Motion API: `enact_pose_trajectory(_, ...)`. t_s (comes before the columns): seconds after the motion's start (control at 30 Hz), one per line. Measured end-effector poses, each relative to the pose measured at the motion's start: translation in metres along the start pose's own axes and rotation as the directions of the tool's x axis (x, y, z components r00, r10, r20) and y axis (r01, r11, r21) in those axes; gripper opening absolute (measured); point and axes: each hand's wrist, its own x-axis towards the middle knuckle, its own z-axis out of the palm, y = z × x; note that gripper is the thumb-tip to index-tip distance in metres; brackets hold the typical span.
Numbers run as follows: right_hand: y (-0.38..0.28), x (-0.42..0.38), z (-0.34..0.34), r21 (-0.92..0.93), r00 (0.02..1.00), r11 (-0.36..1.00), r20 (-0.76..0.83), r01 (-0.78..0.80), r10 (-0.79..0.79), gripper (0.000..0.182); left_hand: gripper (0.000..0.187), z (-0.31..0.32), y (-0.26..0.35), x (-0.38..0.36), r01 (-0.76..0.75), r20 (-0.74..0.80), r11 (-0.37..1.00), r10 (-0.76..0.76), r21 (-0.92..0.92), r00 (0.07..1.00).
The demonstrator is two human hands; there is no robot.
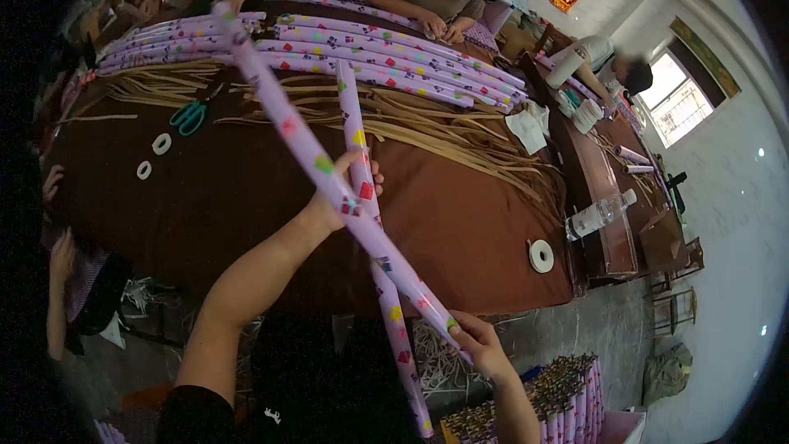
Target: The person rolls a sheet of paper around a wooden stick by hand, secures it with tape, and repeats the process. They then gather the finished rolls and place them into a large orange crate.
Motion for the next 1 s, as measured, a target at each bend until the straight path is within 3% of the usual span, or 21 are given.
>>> enact_pose_trajectory(0.03, 0.01, -0.006, -0.003, 0.081, 1.0, 0.997, 0.013, -0.008, 0.007, 0.039, 0.022, -0.003, -0.002, 0.001, -0.013, 0.001, 0.998, 0.013, -0.059, 1.0)
enact_pose_trajectory(0.07, 0.021, -0.012, -0.001, 0.127, 0.999, 0.992, -0.031, -0.023, 0.027, 0.031, 0.028, 0.006, 0.004, -0.004, 0.002, -0.107, 0.997, -0.01, -0.079, 0.994)
enact_pose_trajectory(0.13, 0.042, -0.021, -0.002, 0.169, 0.997, 0.985, 0.067, 0.03, -0.042, 0.022, 0.031, -0.007, 0.012, 0.0, 0.021, 0.12, 1.0, -0.02, -0.009, 0.993)
enact_pose_trajectory(0.2, 0.057, -0.028, 0.006, 0.156, 0.999, 0.987, 0.003, -0.033, 0.033, 0.017, 0.033, -0.01, 0.013, -0.001, 0.066, 0.087, 0.997, -0.063, -0.033, 0.994)
enact_pose_trajectory(0.3, 0.066, -0.035, 0.014, 0.226, 0.981, 0.958, -0.036, -0.178, 0.191, 0.016, 0.029, 0.01, 0.011, -0.008, -0.021, -0.033, 0.998, 0.019, -0.067, 0.999)
enact_pose_trajectory(0.4, 0.095, -0.041, 0.009, 0.325, 0.976, 0.921, 0.041, -0.215, 0.214, 0.016, 0.025, 0.006, 0.007, -0.006, -0.038, -0.02, 0.999, 0.038, 0.01, 0.999)
enact_pose_trajectory(0.6, 0.108, -0.045, 0.017, 0.254, 0.973, 0.942, -0.002, -0.221, 0.229, 0.016, 0.036, 0.004, 0.011, -0.007, -0.052, 0.067, 0.993, 0.045, 0.109, 0.997)
enact_pose_trajectory(0.7, 0.11, -0.046, 0.014, 0.235, 0.972, 0.945, 0.001, -0.227, 0.233, 0.016, 0.026, 0.009, 0.012, -0.011, -0.015, 0.041, 0.996, 0.011, 0.087, 0.999)
enact_pose_trajectory(0.87, 0.12, -0.045, 0.01, 0.241, 0.978, 0.948, 0.046, -0.209, 0.204, 0.015, 0.035, 0.016, 0.013, -0.017, -0.027, 0.086, 0.998, 0.022, 0.063, 0.996)
enact_pose_trajectory(0.97, 0.123, -0.05, 0.005, 0.247, 0.967, 0.935, 0.093, -0.253, 0.237, 0.023, 0.04, 0.02, 0.013, -0.018, -0.067, 0.088, 0.997, 0.064, 0.037, 0.994)
enact_pose_trajectory(1.0, 0.127, -0.053, 0.003, 0.17, 0.943, 0.929, 0.125, -0.328, 0.31, 0.029, 0.043, 0.02, 0.013, -0.018, -0.096, 0.079, 0.995, 0.094, 0.028, 0.992)
